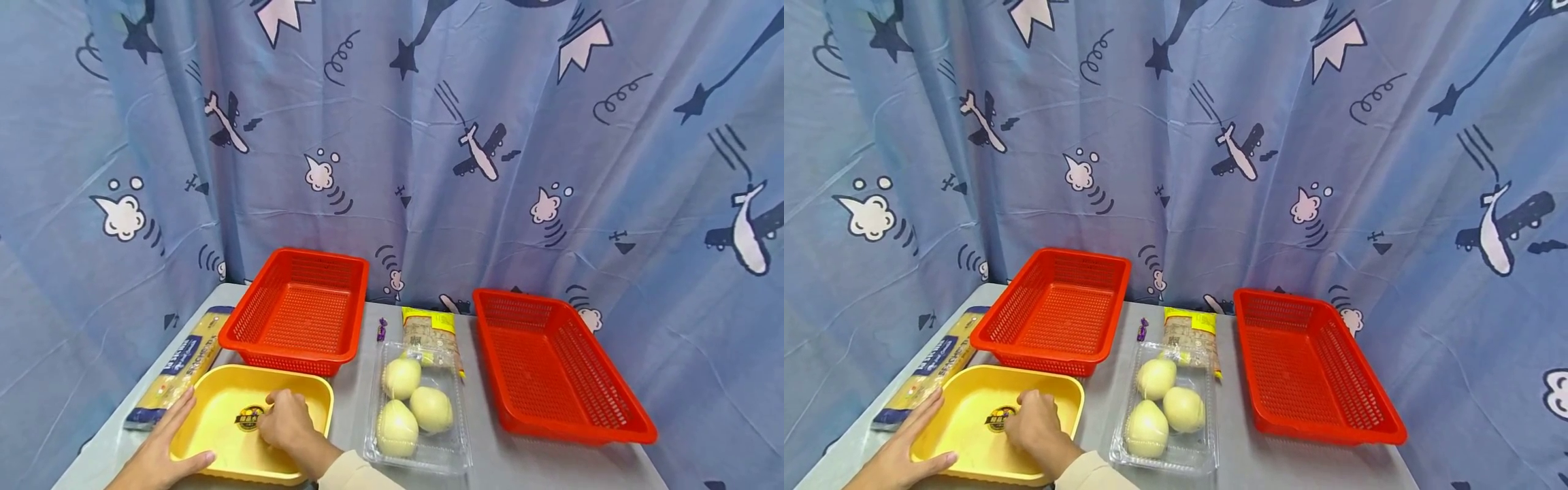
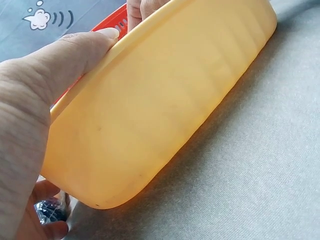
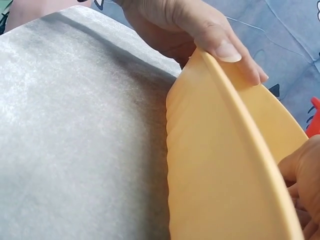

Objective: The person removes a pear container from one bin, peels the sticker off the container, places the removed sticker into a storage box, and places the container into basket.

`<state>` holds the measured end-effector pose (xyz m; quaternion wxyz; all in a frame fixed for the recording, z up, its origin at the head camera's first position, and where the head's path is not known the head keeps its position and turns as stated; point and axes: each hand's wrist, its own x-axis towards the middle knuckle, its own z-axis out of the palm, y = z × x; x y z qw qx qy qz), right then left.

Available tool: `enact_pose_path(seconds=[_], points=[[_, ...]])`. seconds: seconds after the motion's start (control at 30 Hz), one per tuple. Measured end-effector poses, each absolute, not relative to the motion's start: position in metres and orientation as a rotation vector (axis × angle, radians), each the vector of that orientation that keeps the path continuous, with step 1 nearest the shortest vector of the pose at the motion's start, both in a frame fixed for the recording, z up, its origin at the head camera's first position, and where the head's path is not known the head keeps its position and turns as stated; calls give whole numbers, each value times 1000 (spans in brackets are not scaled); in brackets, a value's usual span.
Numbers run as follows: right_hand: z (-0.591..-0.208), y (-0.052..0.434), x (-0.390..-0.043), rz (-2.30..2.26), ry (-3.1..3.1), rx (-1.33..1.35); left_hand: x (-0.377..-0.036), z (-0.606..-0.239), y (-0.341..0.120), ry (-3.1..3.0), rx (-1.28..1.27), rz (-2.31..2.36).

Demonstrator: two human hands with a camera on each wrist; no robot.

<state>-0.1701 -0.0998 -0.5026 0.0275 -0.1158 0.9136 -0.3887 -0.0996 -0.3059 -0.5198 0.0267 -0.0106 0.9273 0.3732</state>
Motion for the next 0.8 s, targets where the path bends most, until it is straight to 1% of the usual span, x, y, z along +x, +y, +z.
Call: enact_pose_path(seconds=[0.37,0.8], points=[[-492,-92,-170,-1403,2687,-468,-101,-518,-306,2800,-80,1141],[-455,-76,-163,-1561,2557,-584,-100,-519,-306,2839,-43,1154]])
